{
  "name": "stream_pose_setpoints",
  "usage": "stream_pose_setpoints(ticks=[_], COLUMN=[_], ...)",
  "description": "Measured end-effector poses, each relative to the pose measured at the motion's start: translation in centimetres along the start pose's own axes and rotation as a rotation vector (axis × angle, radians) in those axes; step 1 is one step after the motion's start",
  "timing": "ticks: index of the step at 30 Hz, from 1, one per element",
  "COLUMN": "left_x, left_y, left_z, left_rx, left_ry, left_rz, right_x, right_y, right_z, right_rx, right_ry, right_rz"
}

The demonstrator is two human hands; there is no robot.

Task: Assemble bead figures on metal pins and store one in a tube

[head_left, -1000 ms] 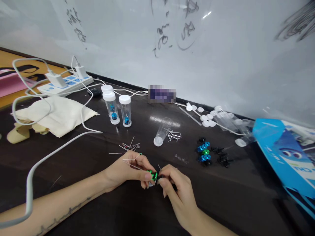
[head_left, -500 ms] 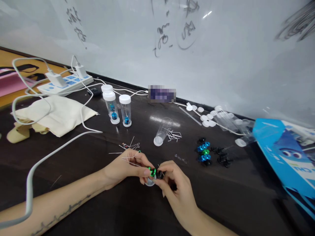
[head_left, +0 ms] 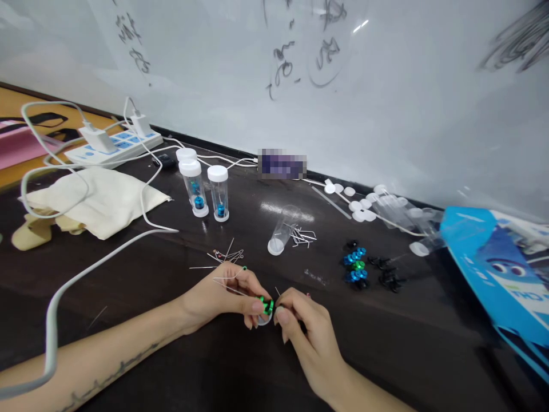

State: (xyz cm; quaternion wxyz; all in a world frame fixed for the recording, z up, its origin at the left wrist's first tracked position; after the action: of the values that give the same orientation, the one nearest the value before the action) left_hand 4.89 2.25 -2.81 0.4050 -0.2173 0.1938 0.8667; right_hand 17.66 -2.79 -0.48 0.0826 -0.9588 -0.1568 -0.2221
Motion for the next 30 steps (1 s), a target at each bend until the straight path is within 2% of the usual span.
stream_pose_setpoints(ticks=[7,11,16,21,26,30], left_x=[0.29,0.09,0.25,0.09,0.25,0.05], left_y=[-0.03,-0.04,0.01,0.05,-0.01,-0.02], left_z=[0.21,0.04,0.15,-0.01,0.17,0.13], left_rx=[-0.017,0.000,-0.016,0.001,-0.005,0.012], left_ry=[-0.010,0.005,-0.013,0.002,-0.014,-0.003], left_rz=[0.024,0.000,0.010,-0.004,0.021,0.009], right_x=[0.37,-0.03,0.46,-0.08,0.39,0.10], right_y=[0.20,-0.01,0.04,0.09,0.19,0.14], right_z=[0.09,0.13,-0.02,0.06,-0.22,0.00], right_rx=[0.058,0.026,0.061,0.032,0.089,0.044], right_ry=[-0.048,-0.026,-0.022,-0.004,-0.018,-0.009], right_rz=[0.100,0.025,0.100,0.021,0.107,0.049])
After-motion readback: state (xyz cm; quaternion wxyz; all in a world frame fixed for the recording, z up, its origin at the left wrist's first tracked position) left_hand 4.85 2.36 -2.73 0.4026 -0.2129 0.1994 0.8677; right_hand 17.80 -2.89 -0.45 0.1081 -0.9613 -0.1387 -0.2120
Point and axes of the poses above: each hand's wrist, its own y-axis away from the middle knuckle, its own x-axis out of the back of the hand, z = x × y, the point moved 7 cm from there along -y, towards the middle knuckle, and after that the axes turned 7 degrees about -z, right-handed, at the moved point
